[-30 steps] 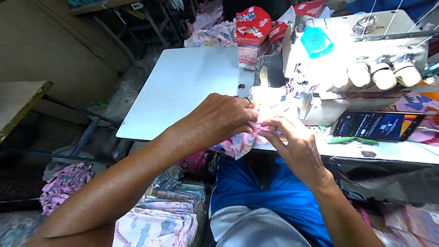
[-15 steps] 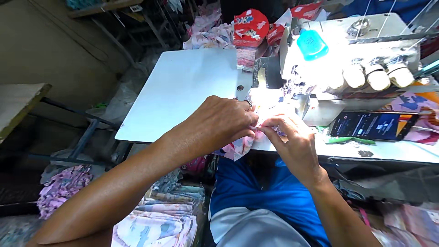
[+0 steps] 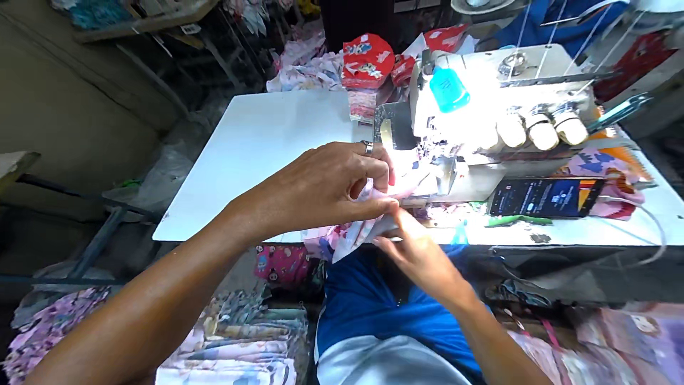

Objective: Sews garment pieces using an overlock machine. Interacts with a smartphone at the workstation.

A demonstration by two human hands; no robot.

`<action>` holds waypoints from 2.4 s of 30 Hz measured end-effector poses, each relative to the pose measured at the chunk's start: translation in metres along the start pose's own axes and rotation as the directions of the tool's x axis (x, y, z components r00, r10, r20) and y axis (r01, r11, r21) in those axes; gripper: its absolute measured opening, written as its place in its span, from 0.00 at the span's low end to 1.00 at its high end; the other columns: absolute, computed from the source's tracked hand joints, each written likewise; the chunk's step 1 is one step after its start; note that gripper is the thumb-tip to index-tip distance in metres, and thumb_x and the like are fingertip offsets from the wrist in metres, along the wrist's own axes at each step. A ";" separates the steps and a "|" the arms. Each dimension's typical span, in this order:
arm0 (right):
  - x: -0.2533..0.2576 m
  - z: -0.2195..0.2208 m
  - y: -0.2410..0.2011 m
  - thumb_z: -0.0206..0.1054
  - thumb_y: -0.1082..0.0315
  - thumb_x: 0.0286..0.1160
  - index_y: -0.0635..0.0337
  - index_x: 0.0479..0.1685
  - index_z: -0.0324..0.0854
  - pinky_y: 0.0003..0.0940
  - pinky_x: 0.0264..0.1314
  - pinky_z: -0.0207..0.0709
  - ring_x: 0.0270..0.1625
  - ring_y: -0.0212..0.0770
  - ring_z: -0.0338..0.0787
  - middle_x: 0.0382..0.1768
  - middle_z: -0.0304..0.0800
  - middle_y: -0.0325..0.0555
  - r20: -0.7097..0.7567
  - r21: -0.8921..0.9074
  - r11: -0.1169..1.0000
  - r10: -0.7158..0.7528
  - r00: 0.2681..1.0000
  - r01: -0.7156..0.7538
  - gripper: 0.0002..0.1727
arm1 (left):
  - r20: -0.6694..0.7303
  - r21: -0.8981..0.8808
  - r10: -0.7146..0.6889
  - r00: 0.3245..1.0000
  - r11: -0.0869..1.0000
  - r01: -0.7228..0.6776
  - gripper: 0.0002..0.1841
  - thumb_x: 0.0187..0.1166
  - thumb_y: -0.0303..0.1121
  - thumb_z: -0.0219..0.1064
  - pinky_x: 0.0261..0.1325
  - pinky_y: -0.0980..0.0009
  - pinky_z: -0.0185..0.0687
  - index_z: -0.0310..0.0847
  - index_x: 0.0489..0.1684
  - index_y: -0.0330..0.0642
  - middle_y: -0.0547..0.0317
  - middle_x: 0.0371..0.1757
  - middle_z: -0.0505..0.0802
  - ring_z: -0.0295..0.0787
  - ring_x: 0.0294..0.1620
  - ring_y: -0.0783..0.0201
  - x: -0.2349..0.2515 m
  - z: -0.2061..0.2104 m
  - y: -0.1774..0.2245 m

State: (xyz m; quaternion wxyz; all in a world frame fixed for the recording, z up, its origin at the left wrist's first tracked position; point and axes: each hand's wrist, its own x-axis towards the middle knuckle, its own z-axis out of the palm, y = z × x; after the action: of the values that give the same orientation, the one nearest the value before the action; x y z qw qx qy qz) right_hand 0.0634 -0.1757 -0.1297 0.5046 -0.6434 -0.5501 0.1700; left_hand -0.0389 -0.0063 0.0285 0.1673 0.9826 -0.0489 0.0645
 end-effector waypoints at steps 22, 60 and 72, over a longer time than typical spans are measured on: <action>0.029 0.044 -0.001 0.67 0.76 0.72 0.73 0.48 0.87 0.43 0.54 0.87 0.49 0.51 0.93 0.45 0.91 0.60 -0.114 0.032 0.981 -0.189 0.975 0.193 0.10 | 0.052 0.411 0.090 0.995 0.906 -0.103 0.17 0.76 0.54 0.58 0.16 0.69 0.64 0.83 0.27 0.55 0.71 0.23 0.80 0.77 0.18 0.69 0.001 0.000 0.013; 0.055 -0.035 0.014 0.72 0.68 0.77 0.62 0.44 0.91 0.39 0.58 0.80 0.52 0.47 0.89 0.44 0.91 0.52 -0.345 -0.460 0.853 -0.430 0.834 0.249 0.07 | -0.105 0.220 -0.131 0.986 0.964 0.151 0.13 0.79 0.49 0.63 0.28 0.69 0.66 0.87 0.35 0.53 0.69 0.30 0.83 0.76 0.26 0.70 -0.014 -0.005 -0.022; 0.058 -0.040 0.021 0.65 0.77 0.78 0.63 0.46 0.92 0.40 0.62 0.80 0.53 0.49 0.91 0.45 0.93 0.54 -0.304 -0.429 0.855 -0.442 0.844 0.293 0.09 | -0.063 0.307 -0.079 0.995 0.947 0.094 0.13 0.79 0.49 0.62 0.24 0.69 0.62 0.86 0.33 0.54 0.68 0.27 0.80 0.74 0.23 0.69 -0.014 -0.002 -0.009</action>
State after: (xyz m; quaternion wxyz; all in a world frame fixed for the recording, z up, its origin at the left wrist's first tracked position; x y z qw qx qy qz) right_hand 0.1251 -0.1406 -0.1104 0.4988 -0.6267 -0.5743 -0.1693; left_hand -0.0519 0.0036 0.0254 0.0153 0.9959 0.0090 0.0884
